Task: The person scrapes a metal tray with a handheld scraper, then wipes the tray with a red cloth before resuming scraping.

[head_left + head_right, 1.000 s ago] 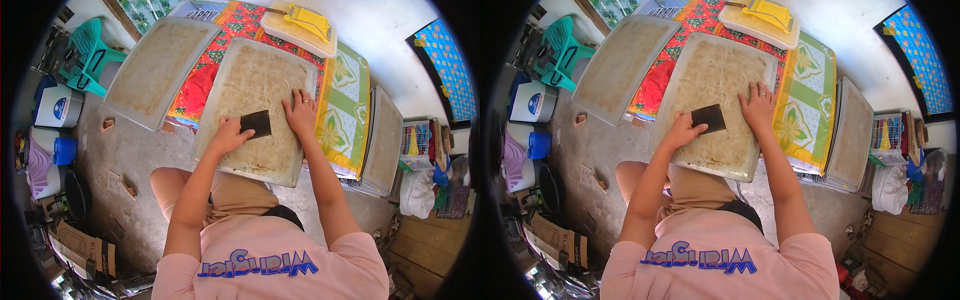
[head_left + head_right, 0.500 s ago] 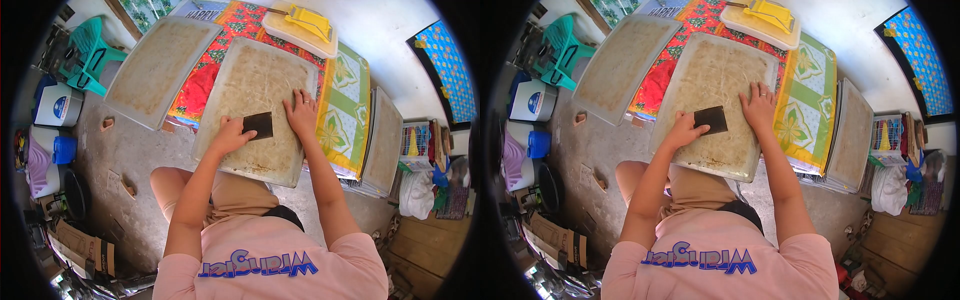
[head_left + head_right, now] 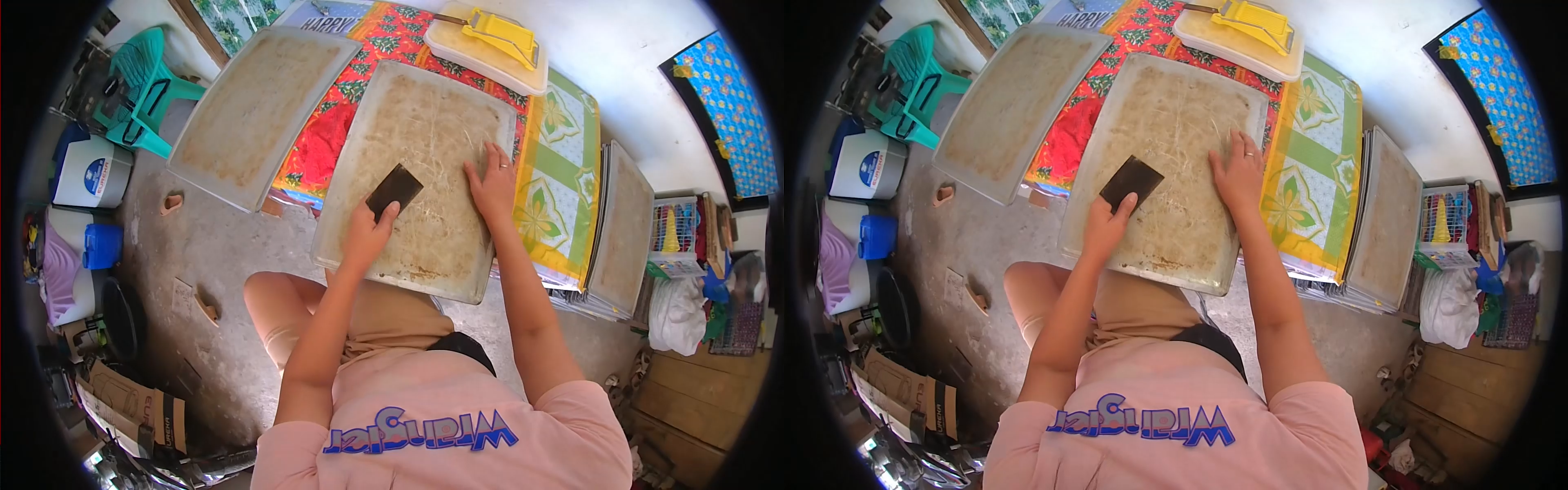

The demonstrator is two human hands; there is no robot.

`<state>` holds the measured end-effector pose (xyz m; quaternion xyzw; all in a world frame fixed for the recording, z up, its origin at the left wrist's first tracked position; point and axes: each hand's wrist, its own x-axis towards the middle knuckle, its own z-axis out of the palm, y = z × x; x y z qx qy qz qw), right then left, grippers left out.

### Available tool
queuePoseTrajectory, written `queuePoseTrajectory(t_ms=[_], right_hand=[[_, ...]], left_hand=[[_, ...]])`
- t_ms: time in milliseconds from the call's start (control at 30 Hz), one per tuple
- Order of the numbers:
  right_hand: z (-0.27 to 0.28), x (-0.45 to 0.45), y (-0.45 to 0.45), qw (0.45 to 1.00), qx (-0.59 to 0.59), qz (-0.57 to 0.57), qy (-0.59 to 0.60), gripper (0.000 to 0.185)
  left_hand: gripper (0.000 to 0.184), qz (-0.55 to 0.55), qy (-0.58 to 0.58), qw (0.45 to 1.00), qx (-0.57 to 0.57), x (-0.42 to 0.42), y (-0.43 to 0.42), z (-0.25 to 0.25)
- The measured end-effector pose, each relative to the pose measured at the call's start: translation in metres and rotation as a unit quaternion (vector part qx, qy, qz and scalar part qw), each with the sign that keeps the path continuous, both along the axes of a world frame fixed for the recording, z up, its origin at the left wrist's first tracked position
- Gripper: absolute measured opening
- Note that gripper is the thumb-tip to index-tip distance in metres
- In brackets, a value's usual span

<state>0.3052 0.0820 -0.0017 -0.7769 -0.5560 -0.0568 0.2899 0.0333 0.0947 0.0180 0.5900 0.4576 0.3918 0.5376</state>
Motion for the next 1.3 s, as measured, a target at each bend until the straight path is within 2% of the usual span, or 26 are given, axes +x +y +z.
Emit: queuePoseTrajectory(t_ms=[100, 133, 167, 200, 233, 300, 400, 500, 600, 700, 767, 867, 967, 1167, 1300], right_hand=[[0.004, -0.004, -0.012, 0.993, 0.073, 0.003, 0.090, 0.057], [0.007, -0.010, -0.021, 0.988, 0.092, 0.002, 0.122, 0.056], [0.016, -0.020, -0.033, 0.966, 0.048, 0.032, 0.252, 0.055], [0.032, -0.033, -0.050, 0.924, 0.002, 0.060, 0.377, 0.054], [0.045, -0.045, -0.066, 0.863, -0.046, 0.085, 0.496, 0.052], [0.058, -0.062, -0.095, 0.736, -0.113, 0.109, 0.659, 0.049], [0.058, -0.076, -0.125, 0.646, -0.173, 0.068, 0.740, 0.051], [0.055, -0.080, -0.136, 0.682, -0.162, 0.048, 0.712, 0.053], [0.054, -0.064, -0.138, 0.694, -0.162, 0.061, 0.699, 0.059], [0.066, -0.040, -0.131, 0.802, -0.197, 0.079, 0.559, 0.039], [0.079, -0.032, -0.117, 0.852, -0.217, 0.075, 0.470, 0.026], [0.078, -0.020, -0.097, 0.939, -0.226, 0.111, 0.235, 0.028], [0.086, -0.023, -0.075, 0.948, -0.303, 0.096, 0.016, 0.026], [0.070, -0.035, -0.053, 0.952, -0.218, 0.186, -0.111, 0.011], [0.064, -0.041, -0.055, 0.947, -0.167, 0.205, -0.180, 0.013]], left_hand=[[0.032, -0.005, 0.061, 0.995, 0.074, -0.008, -0.022, 0.007], [0.037, -0.018, 0.103, 0.982, 0.157, -0.011, -0.028, 0.010], [0.042, -0.029, 0.146, 0.960, 0.237, -0.015, -0.036, 0.014], [0.047, -0.041, 0.189, 0.930, 0.313, -0.019, -0.044, 0.018], [0.058, -0.053, 0.228, 0.927, 0.293, -0.020, -0.055, 0.024], [0.061, -0.054, 0.265, 0.899, 0.343, -0.015, -0.072, 0.030], [0.059, -0.067, 0.300, 0.864, 0.399, -0.004, -0.091, 0.025], [0.057, -0.068, 0.321, 0.830, 0.450, 0.007, -0.105, 0.011], [0.055, -0.124, 0.307, 0.834, 0.441, 0.006, -0.112, 0.014], [0.056, -0.132, 0.293, 0.844, 0.430, 0.005, -0.121, 0.012], [0.058, -0.157, 0.305, 0.840, 0.420, 0.002, -0.122, 0.009], [0.059, -0.187, 0.314, 0.847, 0.385, -0.006, -0.123, 0.003], [0.054, -0.186, 0.314, 0.851, 0.376, -0.015, -0.124, -0.006], [0.044, -0.172, 0.293, 0.861, 0.377, -0.017, -0.124, -0.016], [0.043, -0.170, 0.286, 0.867, 0.370, -0.018, -0.124, -0.016]])
